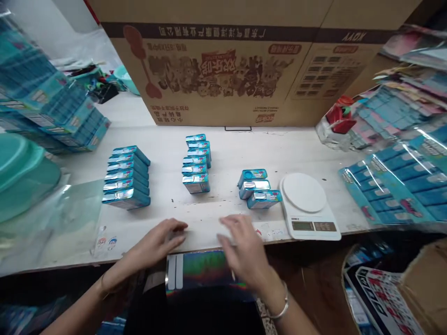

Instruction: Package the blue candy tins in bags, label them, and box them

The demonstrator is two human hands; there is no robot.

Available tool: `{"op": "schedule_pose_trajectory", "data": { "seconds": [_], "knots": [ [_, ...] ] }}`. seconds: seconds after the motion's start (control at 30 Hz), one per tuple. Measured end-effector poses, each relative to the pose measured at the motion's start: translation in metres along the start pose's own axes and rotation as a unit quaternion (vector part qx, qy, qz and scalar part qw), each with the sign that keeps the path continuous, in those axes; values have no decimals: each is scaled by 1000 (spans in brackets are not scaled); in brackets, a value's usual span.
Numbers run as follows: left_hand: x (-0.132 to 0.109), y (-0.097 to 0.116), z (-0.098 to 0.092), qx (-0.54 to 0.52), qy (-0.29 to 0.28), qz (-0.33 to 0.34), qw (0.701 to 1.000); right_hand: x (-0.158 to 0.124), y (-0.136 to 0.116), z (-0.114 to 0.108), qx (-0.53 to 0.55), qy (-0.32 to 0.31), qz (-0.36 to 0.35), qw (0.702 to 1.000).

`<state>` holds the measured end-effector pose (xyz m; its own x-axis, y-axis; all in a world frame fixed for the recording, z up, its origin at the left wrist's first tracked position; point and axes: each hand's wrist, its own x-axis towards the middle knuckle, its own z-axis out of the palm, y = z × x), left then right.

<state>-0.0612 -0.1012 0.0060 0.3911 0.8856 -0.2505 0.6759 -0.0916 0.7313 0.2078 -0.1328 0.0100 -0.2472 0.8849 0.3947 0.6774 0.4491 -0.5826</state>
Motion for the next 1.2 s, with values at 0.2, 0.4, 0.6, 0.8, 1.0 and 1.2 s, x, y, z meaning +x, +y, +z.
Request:
{"op": "schedule_pose_trajectory", "data": {
  "seconds": [0.2, 0.4, 0.6, 0.8, 1.0, 1.2],
  "knots": [
    [-39, -16, 24, 28, -54, -27, 998, -22, -38, 69, -24, -195, -87, 977],
    [-41, -11, 25, -72, -22, -58, 995, -30, -37, 86, -83, -165, -154, 971],
    [-42, -18, 28, -143, -12, -66, 987, -35, -35, 83, -92, -102, -221, 966],
    [-40, -18, 31, -150, 4, -70, 986, -33, -37, 80, -78, -88, -230, 966],
    [-39, -16, 30, -130, 7, -72, 989, -28, -48, 76, 8, -54, -192, 980],
    [-40, -18, 28, 0, 57, -83, 995, -10, -63, 32, 170, -90, 18, 981]
  ]
}}
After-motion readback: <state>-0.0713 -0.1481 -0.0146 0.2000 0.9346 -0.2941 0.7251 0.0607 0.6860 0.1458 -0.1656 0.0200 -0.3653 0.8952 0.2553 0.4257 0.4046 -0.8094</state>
